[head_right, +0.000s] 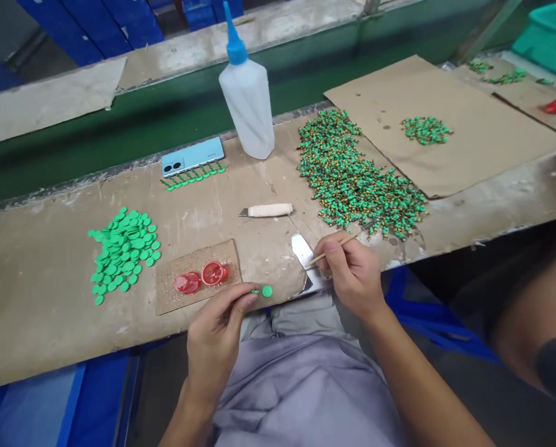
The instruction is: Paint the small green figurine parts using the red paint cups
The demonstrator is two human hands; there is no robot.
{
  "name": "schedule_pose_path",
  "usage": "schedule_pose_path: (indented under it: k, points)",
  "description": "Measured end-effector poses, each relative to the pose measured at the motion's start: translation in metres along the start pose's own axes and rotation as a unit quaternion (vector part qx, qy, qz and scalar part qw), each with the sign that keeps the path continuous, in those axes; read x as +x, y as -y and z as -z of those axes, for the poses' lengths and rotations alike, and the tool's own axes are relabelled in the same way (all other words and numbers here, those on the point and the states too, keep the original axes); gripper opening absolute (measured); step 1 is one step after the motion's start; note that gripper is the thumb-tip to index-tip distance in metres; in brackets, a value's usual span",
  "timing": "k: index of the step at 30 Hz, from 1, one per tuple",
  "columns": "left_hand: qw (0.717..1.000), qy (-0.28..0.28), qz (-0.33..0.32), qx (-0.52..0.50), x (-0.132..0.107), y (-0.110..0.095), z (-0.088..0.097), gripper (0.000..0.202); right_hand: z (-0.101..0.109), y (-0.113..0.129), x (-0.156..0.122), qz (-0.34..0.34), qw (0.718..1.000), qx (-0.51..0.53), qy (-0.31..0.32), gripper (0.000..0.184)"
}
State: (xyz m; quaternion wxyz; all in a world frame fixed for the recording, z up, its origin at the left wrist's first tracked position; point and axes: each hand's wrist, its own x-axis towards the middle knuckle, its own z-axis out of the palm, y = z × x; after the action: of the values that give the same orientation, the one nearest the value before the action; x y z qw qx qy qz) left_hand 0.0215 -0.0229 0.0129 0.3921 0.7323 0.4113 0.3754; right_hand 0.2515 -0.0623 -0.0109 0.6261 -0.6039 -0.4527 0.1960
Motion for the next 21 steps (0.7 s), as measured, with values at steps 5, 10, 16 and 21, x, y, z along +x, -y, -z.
schedule_pose_path:
  k: [5,10,16,21]
  points:
    - [1.000,0.011,0.004,0.022,0.0029,0.0045,-0.0049,0.013,-0.0011,0.0009,-0.0011,0.008,1.000,-0.003,-0.006,0.039]
    - [0.999,0.004,0.001,0.038,0.0033,0.0070,-0.0062,0.014,-0.0016,0.0009,-0.0003,0.016,1.000,-0.004,-0.010,0.040]
    - [0.998,0.020,-0.028,0.045,0.0058,0.0070,-0.0073,0.016,-0.0019,0.0042,0.0023,0.017,1.000,-0.011,-0.006,0.043]
    - [0.998,0.025,-0.032,0.047,0.0059,0.0070,-0.0072,0.016,-0.0028,0.0095,0.0050,0.014,1.000,-0.022,-0.004,0.046]
